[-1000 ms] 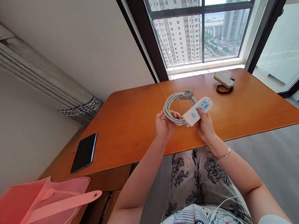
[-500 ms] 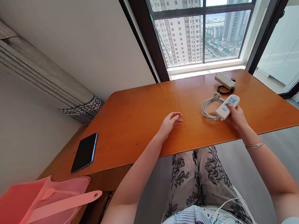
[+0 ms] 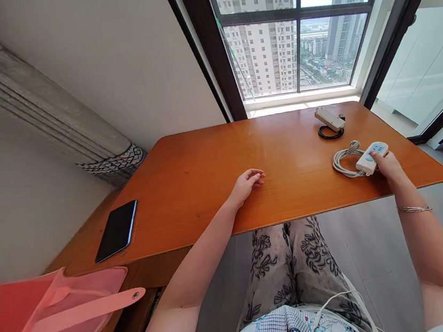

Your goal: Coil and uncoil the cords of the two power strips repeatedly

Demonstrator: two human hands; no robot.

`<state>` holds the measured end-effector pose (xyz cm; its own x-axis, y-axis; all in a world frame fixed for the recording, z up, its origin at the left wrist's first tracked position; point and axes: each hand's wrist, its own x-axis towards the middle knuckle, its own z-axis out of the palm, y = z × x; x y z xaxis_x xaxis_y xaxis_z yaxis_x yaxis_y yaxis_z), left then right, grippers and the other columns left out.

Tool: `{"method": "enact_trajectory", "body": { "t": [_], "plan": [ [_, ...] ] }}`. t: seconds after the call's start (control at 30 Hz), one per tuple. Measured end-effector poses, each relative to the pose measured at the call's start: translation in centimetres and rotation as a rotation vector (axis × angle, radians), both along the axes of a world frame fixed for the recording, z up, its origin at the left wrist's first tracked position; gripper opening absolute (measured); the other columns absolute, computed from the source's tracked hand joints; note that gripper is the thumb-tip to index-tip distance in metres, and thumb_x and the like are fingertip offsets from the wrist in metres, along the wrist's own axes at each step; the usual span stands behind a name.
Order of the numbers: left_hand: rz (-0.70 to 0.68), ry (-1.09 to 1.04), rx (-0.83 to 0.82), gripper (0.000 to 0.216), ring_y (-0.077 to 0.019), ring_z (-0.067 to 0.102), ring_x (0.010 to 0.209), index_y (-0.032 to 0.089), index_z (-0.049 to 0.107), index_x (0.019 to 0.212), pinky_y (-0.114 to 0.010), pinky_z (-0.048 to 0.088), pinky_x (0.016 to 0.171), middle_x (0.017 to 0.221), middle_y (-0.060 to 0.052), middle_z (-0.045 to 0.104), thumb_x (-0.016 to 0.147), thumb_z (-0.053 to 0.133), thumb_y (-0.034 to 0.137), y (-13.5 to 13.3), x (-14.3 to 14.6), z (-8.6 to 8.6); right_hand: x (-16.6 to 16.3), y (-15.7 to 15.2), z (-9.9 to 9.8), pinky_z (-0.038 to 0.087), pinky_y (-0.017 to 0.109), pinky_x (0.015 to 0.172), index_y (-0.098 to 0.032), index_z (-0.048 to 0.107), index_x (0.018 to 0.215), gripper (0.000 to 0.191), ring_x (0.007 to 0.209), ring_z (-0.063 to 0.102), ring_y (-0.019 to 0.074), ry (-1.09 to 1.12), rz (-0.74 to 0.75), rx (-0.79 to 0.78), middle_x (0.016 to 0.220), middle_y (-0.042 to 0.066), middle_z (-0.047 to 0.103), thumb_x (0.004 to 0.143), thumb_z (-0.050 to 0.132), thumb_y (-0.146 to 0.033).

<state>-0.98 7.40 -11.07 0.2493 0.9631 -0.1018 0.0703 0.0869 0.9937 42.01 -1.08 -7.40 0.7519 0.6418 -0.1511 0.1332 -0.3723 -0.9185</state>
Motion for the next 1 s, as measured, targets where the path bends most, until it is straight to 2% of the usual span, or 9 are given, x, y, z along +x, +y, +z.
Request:
{"method": "enact_trajectory", "body": {
  "t": [0.17, 0.37, 0.47, 0.53, 0.63, 0.73, 0.87, 0.93, 1.0],
  "plan": [
    [-0.006, 0.011, 0.018, 0.018, -0.0126, 0.066, 0.074, 0.016, 0.063, 0.094, -0.028, 0.053, 0.074, 0.100, -0.007, 0.073, 0.081, 0.061, 0.030, -0.1, 0.0, -0.1, 1.6, 0.2, -0.4, 0.047, 0.043, 0.089, -0.014, 0.068, 0.103, 0.029, 0.107, 0.063, 0.0333, -0.307, 0.003, -0.180, 0.111, 0.023, 0.068, 0.084, 0.067, -0.036],
    [-0.023, 0.031, 0.039, 0.019, -0.0128, 0.067, 0.076, 0.017, 0.064, 0.094, -0.028, 0.053, 0.076, 0.100, -0.007, 0.072, 0.081, 0.061, 0.031, -0.1, 0.0, -0.3, 2.2, 0.3, 0.3, 0.037, 0.050, 0.104, -0.006, 0.055, 0.133, 0.068, 0.135, 0.044, 0.0421, -0.550, -0.033, -0.275, 0.136, 0.035, 0.051, 0.077, 0.074, -0.040],
    [-0.023, 0.034, 0.049, 0.021, -0.0134, 0.067, 0.076, 0.017, 0.064, 0.095, -0.029, 0.053, 0.076, 0.100, -0.007, 0.072, 0.081, 0.061, 0.033, -0.1, 0.1, -0.6, 1.3, 0.5, 0.8, 0.030, 0.056, 0.109, -0.006, 0.054, 0.135, 0.073, 0.137, 0.039, 0.0455, -0.686, -0.064, -0.190, 0.139, 0.036, 0.047, 0.074, 0.077, -0.040],
    [-0.023, 0.037, 0.058, 0.022, -0.0136, 0.067, 0.076, 0.017, 0.064, 0.094, -0.029, 0.054, 0.075, 0.099, -0.007, 0.072, 0.080, 0.062, 0.034, -0.1, 0.1, -0.6, -0.5, 0.7, 1.0, 0.028, 0.058, 0.111, -0.009, 0.057, 0.130, 0.064, 0.138, 0.037, 0.0446, -0.809, -0.018, -0.003, 0.137, 0.032, 0.049, 0.076, 0.074, -0.040],
    [-0.027, 0.042, 0.081, 0.023, -0.0142, 0.066, 0.074, 0.017, 0.064, 0.093, -0.030, 0.053, 0.073, 0.097, -0.006, 0.072, 0.078, 0.064, 0.035, -0.2, 0.1, -0.7, -5.3, 1.4, 1.0, 0.029, 0.058, 0.112, -0.017, 0.062, 0.121, 0.044, 0.135, 0.040, 0.0382, -0.965, 0.179, 0.393, 0.132, 0.020, 0.055, 0.084, 0.063, -0.042],
    [-0.032, 0.053, 0.120, 0.024, -0.0149, 0.066, 0.073, 0.017, 0.065, 0.092, -0.030, 0.053, 0.073, 0.095, -0.006, 0.072, 0.077, 0.066, 0.036, -0.4, 0.2, -0.6, -11.9, 2.3, 0.8, 0.040, 0.052, 0.107, -0.021, 0.063, 0.119, 0.035, 0.124, 0.052, 0.0305, -0.969, 0.485, 0.631, 0.126, 0.014, 0.058, 0.090, 0.058, -0.039],
    [-0.024, 0.074, 0.179, 0.023, -0.0143, 0.066, 0.070, 0.018, 0.065, 0.093, -0.030, 0.053, 0.072, 0.093, -0.005, 0.071, 0.078, 0.065, 0.036, -0.6, 0.1, -0.6, -20.0, 4.7, 0.3, 0.049, 0.044, 0.100, -0.024, 0.067, 0.113, 0.025, 0.114, 0.059, 0.0255, -0.888, 0.887, 0.694, 0.120, 0.013, 0.060, 0.094, 0.055, -0.036],
    [-0.023, 0.079, 0.197, 0.023, -0.0144, 0.066, 0.069, 0.018, 0.064, 0.094, -0.030, 0.053, 0.071, 0.093, -0.005, 0.070, 0.079, 0.065, 0.035, -0.6, 0.1, -0.6, -22.7, 6.4, 0.0, 0.050, 0.041, 0.096, -0.025, 0.070, 0.102, 0.020, 0.107, 0.061, 0.0237, -0.880, 1.043, 0.668, 0.115, 0.011, 0.064, 0.095, 0.054, -0.034],
    [-0.031, 0.074, 0.206, 0.025, -0.0144, 0.066, 0.069, 0.018, 0.064, 0.096, -0.030, 0.053, 0.069, 0.093, -0.005, 0.070, 0.079, 0.065, 0.036, -0.7, 0.0, -0.7, -24.2, 8.0, -0.1, 0.050, 0.038, 0.092, -0.023, 0.072, 0.089, 0.025, 0.098, 0.063, 0.0216, -0.902, 1.160, 0.606, 0.106, 0.010, 0.067, 0.097, 0.052, -0.035]
  ]
}}
